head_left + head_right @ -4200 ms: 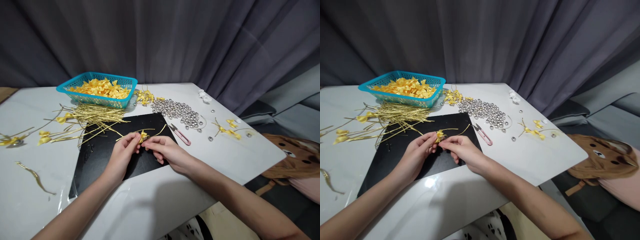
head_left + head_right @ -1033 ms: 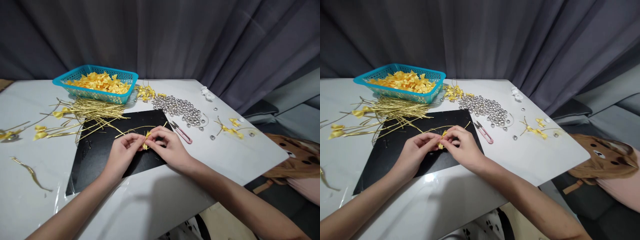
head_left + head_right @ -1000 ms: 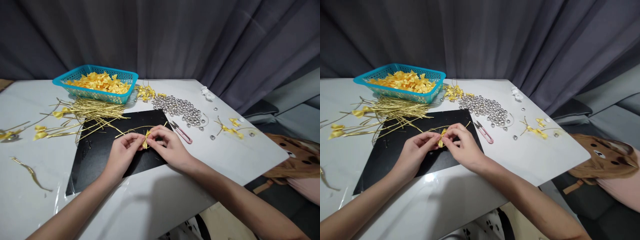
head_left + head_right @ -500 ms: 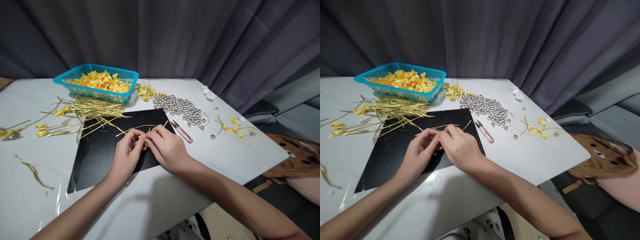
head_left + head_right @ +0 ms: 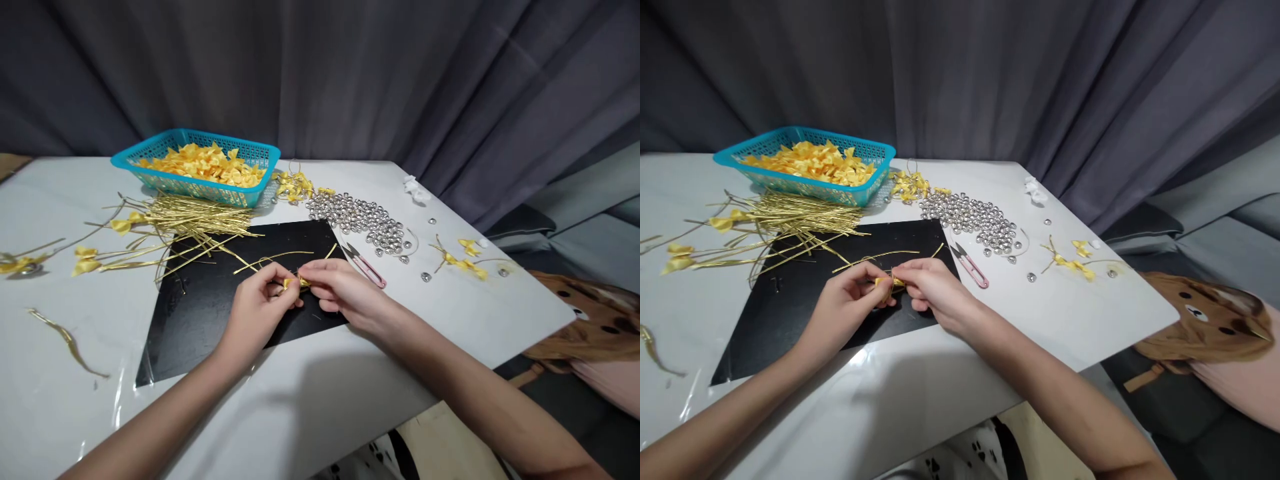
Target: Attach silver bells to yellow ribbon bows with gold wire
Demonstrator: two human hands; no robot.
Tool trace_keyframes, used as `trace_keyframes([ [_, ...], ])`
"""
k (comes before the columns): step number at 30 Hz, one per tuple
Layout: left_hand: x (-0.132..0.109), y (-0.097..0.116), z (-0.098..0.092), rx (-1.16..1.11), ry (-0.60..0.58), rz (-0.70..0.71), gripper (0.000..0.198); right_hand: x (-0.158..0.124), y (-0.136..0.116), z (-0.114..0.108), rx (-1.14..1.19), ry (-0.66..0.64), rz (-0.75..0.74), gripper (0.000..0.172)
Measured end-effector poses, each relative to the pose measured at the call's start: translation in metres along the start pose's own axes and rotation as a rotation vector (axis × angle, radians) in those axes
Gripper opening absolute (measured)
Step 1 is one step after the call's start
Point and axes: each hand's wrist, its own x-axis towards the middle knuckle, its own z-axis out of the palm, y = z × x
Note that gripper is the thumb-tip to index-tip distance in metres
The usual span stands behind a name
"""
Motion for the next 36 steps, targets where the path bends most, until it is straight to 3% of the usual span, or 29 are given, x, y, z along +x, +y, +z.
trace_keyframes([
  [3, 0.003, 0.000, 0.000, -0.047, -0.006, -0.038, 0.009, 0.001, -0.003, -0.008, 0.094, -0.079, 0.123, 0.021],
  [6, 0.004, -0.001, -0.001, -0.104, -0.024, -0.065, 0.010, 0.003, -0.004, -0.013, 0.110, -0.094, 0.149, 0.022],
  [11, 0.005, 0.000, -0.001, -0.141, 0.025, -0.095, 0.011, 0.001, -0.001, -0.009, 0.009, 0.000, 0.058, 0.020],
  [18, 0.005, 0.002, -0.001, -0.193, 0.082, -0.093, 0.013, 0.001, 0.002, -0.006, -0.347, 0.083, -0.149, 0.005],
  [23, 0.005, 0.004, -0.001, -0.241, 0.131, -0.089, 0.013, 0.000, 0.002, -0.005, -0.409, 0.164, -0.215, 0.017],
  [29, 0.005, 0.004, -0.003, -0.292, 0.189, -0.117, 0.014, -0.003, 0.012, -0.001, -0.415, 0.104, -0.243, 0.026],
  [36, 0.005, 0.001, -0.004, -0.287, 0.179, -0.132, 0.016, -0.004, 0.016, -0.001, -0.491, 0.126, -0.388, 0.011],
])
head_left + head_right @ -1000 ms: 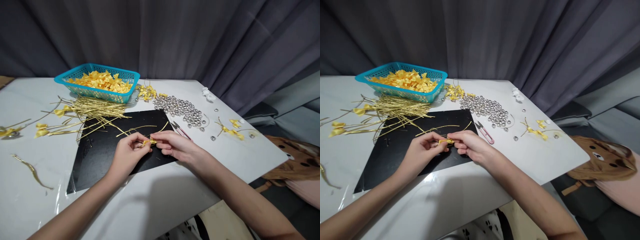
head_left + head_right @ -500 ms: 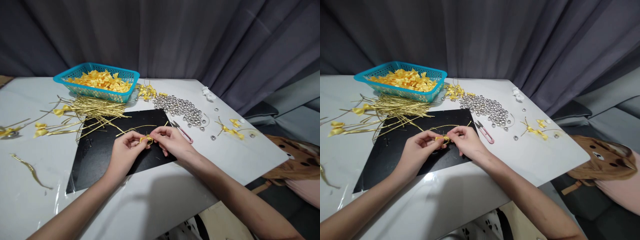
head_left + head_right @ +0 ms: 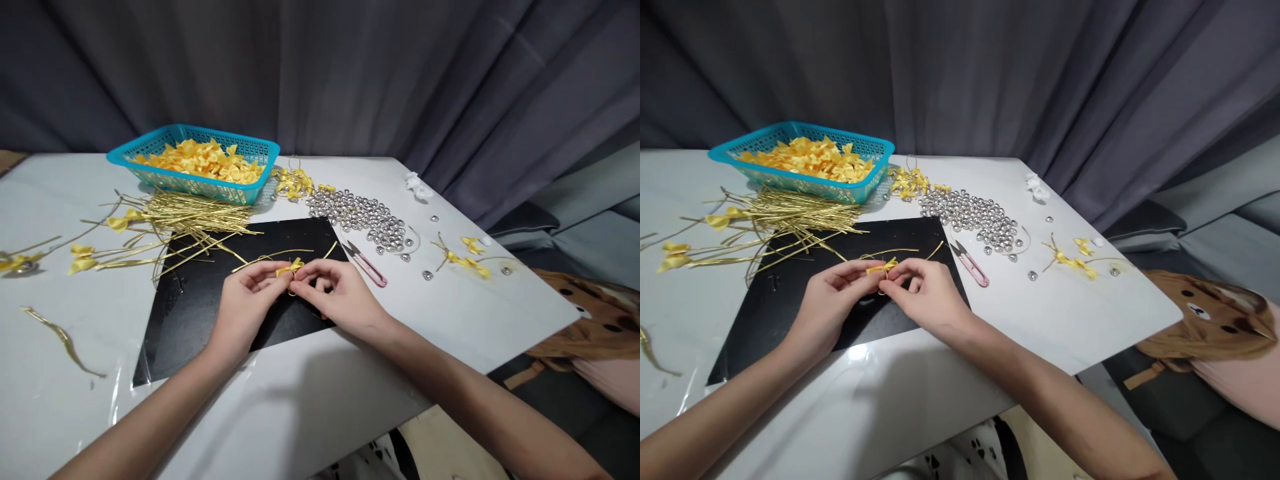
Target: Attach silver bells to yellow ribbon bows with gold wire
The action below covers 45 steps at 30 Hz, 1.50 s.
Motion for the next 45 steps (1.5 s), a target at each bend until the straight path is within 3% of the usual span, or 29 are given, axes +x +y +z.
trace_keyframes([
  [10, -0.001, 0.001, 0.003, 0.092, -0.007, 0.062, 0.012, 0.001, -0.007, -0.002, -0.084, 0.090, -0.092, 0.008],
  [18, -0.003, 0.003, 0.003, 0.165, -0.027, 0.046, 0.010, 0.009, -0.007, -0.010, 0.494, -0.135, 0.361, 0.012],
  [22, -0.004, 0.003, 0.004, 0.145, -0.056, 0.021, 0.010, 0.013, -0.009, -0.014, 0.590, -0.196, 0.475, 0.016],
  [29, -0.001, -0.001, 0.005, 0.098, -0.123, 0.003, 0.021, 0.009, 0.000, -0.007, 0.375, -0.099, 0.269, 0.013],
  [35, -0.002, 0.000, 0.004, 0.127, -0.100, 0.016, 0.017, 0.009, 0.006, -0.002, 0.222, -0.053, 0.129, 0.010],
  [45, -0.001, 0.002, 0.003, 0.125, -0.102, 0.092, 0.014, 0.002, 0.006, -0.001, 0.370, -0.069, 0.093, 0.019],
])
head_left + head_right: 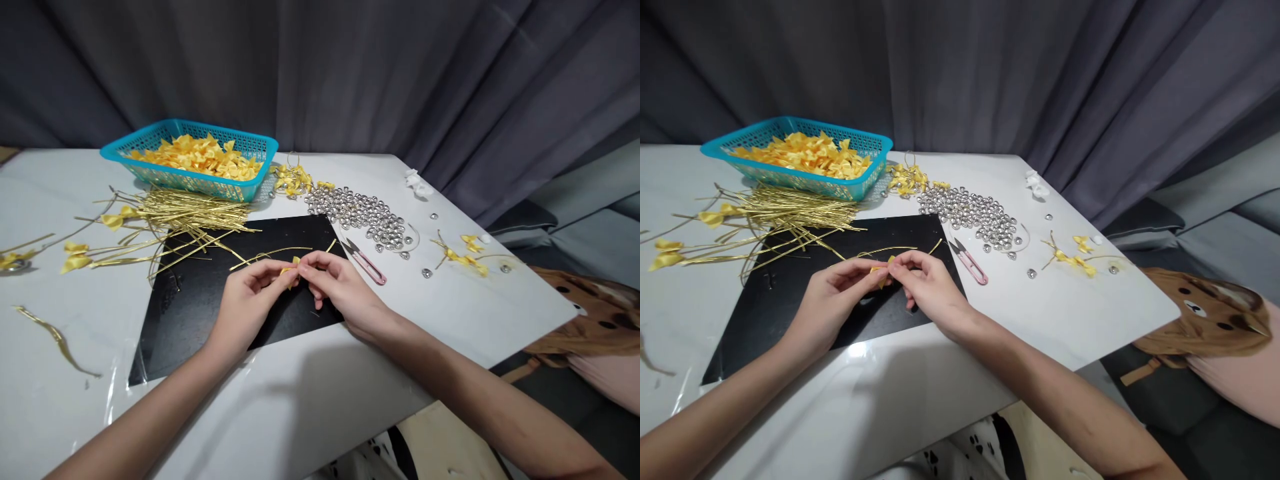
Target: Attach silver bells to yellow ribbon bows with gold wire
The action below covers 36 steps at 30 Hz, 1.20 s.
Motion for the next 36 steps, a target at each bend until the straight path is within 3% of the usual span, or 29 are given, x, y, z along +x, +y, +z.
trace_keyframes([
  [4, 0.000, -0.002, -0.001, -0.031, -0.001, -0.007, 0.014, 0.001, 0.000, -0.001, -0.033, -0.025, -0.039, 0.018],
  [9, 0.000, -0.001, -0.001, -0.048, 0.029, -0.024, 0.016, 0.001, 0.001, -0.001, -0.092, 0.051, -0.057, 0.040],
  [14, 0.001, -0.003, -0.001, -0.059, 0.063, -0.037, 0.018, -0.002, 0.005, 0.001, -0.247, 0.006, -0.003, 0.025],
  [22, 0.000, -0.004, -0.001, -0.063, 0.067, -0.014, 0.015, -0.002, 0.009, 0.003, -0.256, 0.018, -0.054, 0.024],
  [27, 0.001, -0.004, -0.001, -0.046, 0.077, -0.026, 0.016, -0.007, 0.004, 0.004, -0.496, 0.246, -0.346, 0.021],
  [30, 0.000, -0.003, -0.001, -0.029, 0.081, -0.014, 0.016, -0.008, 0.000, 0.005, -0.640, 0.198, -0.489, 0.011],
  [36, 0.000, -0.002, -0.001, -0.024, 0.037, -0.038, 0.019, -0.004, -0.001, 0.002, -0.672, 0.120, -0.534, 0.007],
])
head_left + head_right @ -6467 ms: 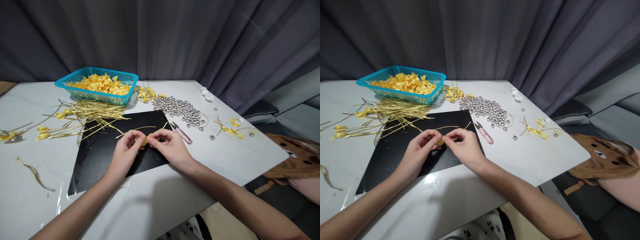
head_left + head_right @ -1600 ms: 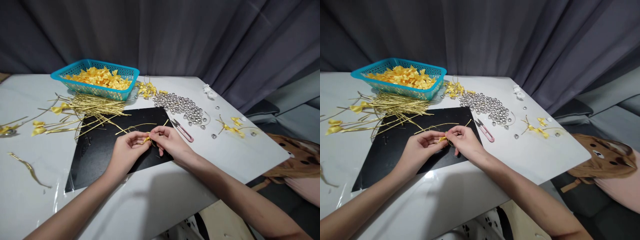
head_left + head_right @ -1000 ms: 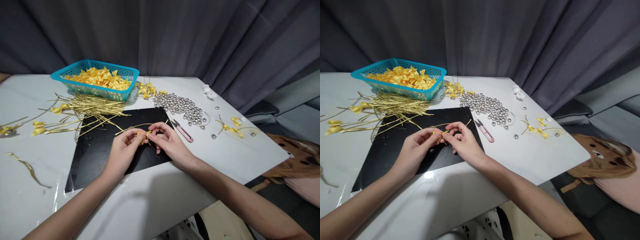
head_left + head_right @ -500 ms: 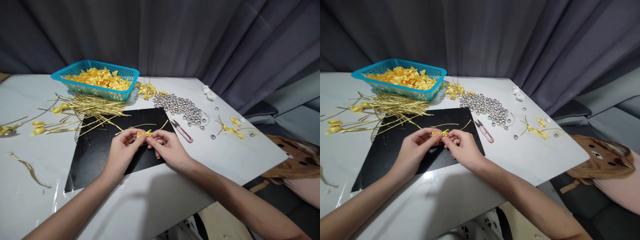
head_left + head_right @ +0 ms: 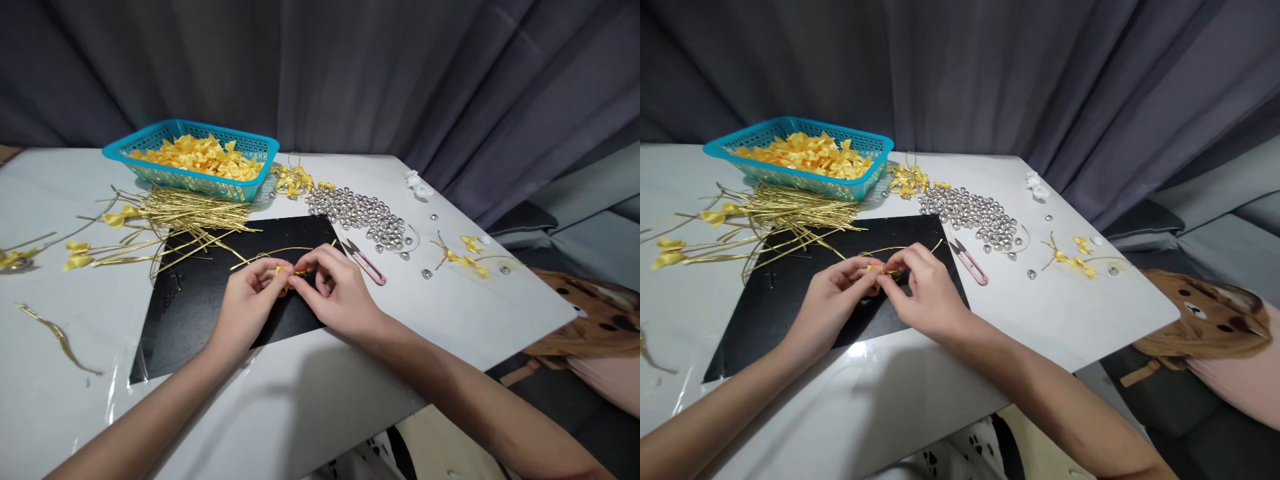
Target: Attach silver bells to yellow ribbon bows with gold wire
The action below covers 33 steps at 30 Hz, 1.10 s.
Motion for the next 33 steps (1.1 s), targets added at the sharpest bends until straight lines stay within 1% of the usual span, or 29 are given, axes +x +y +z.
trace_keyframes([
  [3, 0.001, -0.001, 0.000, -0.023, -0.001, -0.008, 0.018, 0.000, 0.003, 0.000, -0.020, -0.019, -0.025, 0.009],
  [5, 0.001, -0.001, 0.000, -0.027, -0.002, 0.000, 0.016, 0.001, 0.004, -0.001, -0.011, -0.016, -0.025, 0.003],
  [7, 0.001, -0.001, 0.000, -0.021, -0.013, 0.018, 0.014, 0.002, 0.004, -0.001, 0.023, -0.002, 0.005, 0.007],
  [9, 0.000, -0.001, 0.000, 0.000, -0.027, 0.035, 0.014, 0.004, 0.003, -0.001, 0.098, 0.002, 0.109, 0.008],
  [13, 0.000, -0.001, 0.001, 0.073, -0.029, 0.038, 0.013, 0.007, 0.001, -0.002, 0.413, -0.095, 0.467, 0.012],
  [14, 0.000, -0.002, 0.001, 0.094, -0.022, 0.044, 0.013, 0.008, 0.000, -0.002, 0.489, -0.110, 0.526, 0.013],
  [16, 0.001, -0.003, 0.002, 0.151, -0.015, 0.090, 0.011, 0.008, 0.001, -0.001, 0.595, -0.101, 0.580, 0.014],
  [19, 0.001, -0.004, 0.002, 0.228, -0.029, 0.176, 0.010, 0.006, 0.001, 0.002, 0.645, -0.091, 0.597, 0.014],
  [21, 0.002, -0.005, 0.002, 0.226, -0.040, 0.183, 0.009, 0.004, 0.002, 0.005, 0.628, -0.086, 0.571, 0.013],
  [26, 0.002, -0.005, 0.001, 0.092, -0.012, 0.111, 0.011, 0.000, 0.003, 0.010, 0.551, -0.059, 0.484, 0.010],
  [29, 0.002, -0.005, 0.000, 0.024, 0.006, 0.061, 0.014, 0.000, 0.003, 0.011, 0.572, -0.053, 0.496, 0.009],
  [33, 0.001, -0.002, 0.000, -0.045, 0.015, -0.016, 0.018, 0.001, 0.002, 0.008, 0.623, -0.049, 0.549, 0.014],
])
